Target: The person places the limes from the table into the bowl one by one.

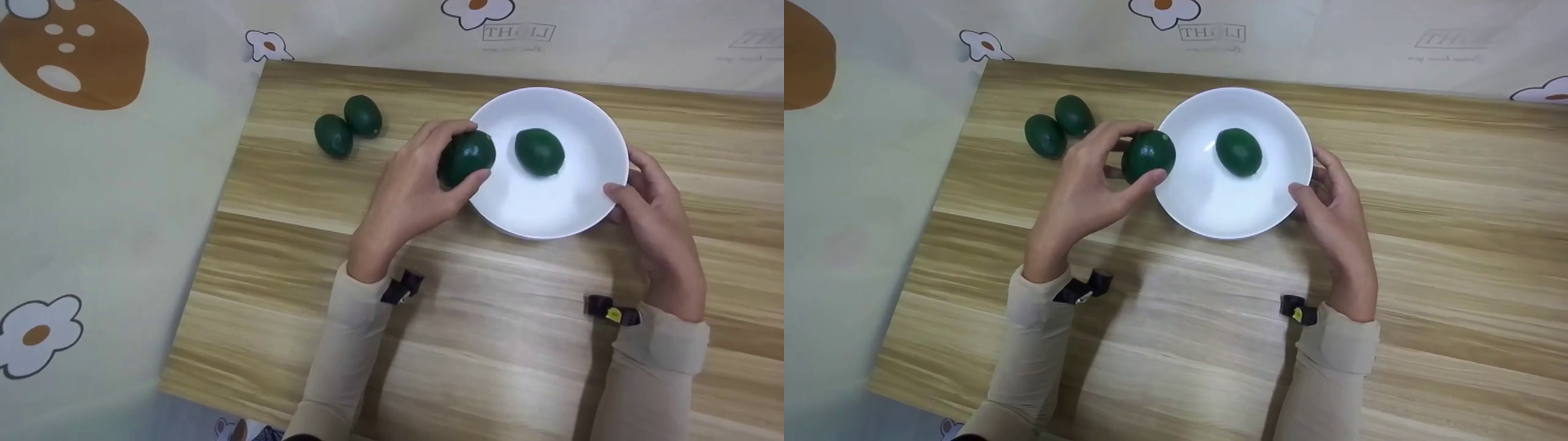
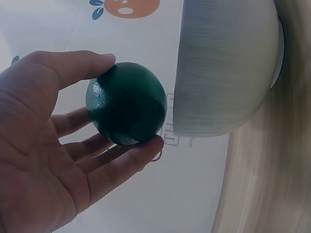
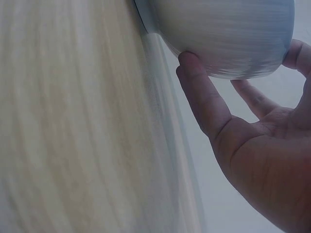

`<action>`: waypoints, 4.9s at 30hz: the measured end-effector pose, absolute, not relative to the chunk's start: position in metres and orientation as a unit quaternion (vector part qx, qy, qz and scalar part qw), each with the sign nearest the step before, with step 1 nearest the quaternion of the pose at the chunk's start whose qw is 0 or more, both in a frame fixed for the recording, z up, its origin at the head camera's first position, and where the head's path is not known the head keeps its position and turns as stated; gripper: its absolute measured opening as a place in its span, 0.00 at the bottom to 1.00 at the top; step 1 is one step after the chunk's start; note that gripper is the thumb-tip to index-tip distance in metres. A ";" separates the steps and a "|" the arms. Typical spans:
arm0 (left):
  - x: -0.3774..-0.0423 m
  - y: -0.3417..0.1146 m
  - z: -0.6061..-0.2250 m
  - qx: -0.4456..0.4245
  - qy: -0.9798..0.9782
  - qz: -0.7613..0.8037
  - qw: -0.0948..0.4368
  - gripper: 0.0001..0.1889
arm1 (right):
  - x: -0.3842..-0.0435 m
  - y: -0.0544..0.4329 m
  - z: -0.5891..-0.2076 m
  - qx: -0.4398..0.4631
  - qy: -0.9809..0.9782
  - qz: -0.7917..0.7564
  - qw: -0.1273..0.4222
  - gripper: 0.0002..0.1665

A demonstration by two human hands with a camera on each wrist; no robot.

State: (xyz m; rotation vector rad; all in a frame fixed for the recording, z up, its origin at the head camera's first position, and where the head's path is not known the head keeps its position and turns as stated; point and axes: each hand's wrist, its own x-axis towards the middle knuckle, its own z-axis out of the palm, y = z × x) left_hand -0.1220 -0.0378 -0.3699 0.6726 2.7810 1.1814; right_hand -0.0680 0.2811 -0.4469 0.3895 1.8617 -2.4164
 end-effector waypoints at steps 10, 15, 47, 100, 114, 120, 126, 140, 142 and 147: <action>-0.120 -0.031 -0.372 0.225 0.880 0.417 0.027 0.30 | -0.067 0.281 -0.447 0.113 0.599 -0.793 0.024 0.31; -0.120 -0.027 -0.372 0.214 0.884 0.416 0.026 0.30 | -0.068 0.281 -0.447 0.116 0.604 -0.788 0.026 0.31; -0.118 -0.010 -0.384 0.214 0.886 0.411 -0.015 0.29 | -0.070 0.280 -0.448 0.128 0.612 -0.779 0.039 0.33; -0.115 -0.003 -0.385 0.300 0.887 0.351 -0.036 0.25 | -0.068 0.281 -0.445 0.124 0.615 -0.778 0.030 0.33; -0.116 -0.004 -0.384 0.292 0.888 0.355 -0.026 0.23 | -0.068 0.281 -0.444 0.136 0.623 -0.769 0.037 0.33; -0.117 -0.008 -0.383 0.292 0.890 0.348 -0.041 0.24 | -0.069 0.281 -0.444 0.140 0.627 -0.765 0.041 0.33; -0.119 -0.010 -0.384 0.293 0.892 0.341 -0.046 0.23 | -0.069 0.281 -0.444 0.142 0.629 -0.763 0.037 0.32; -0.125 -0.021 -0.386 0.276 0.903 0.326 -0.052 0.23 | -0.069 0.282 -0.446 0.130 0.625 -0.769 0.035 0.32; -0.126 -0.023 -0.386 0.272 0.906 0.322 -0.051 0.23 | -0.069 0.282 -0.446 0.130 0.625 -0.769 0.035 0.32; -0.127 -0.024 -0.384 0.265 0.910 0.315 -0.044 0.24 | -0.069 0.282 -0.446 0.129 0.621 -0.772 0.034 0.32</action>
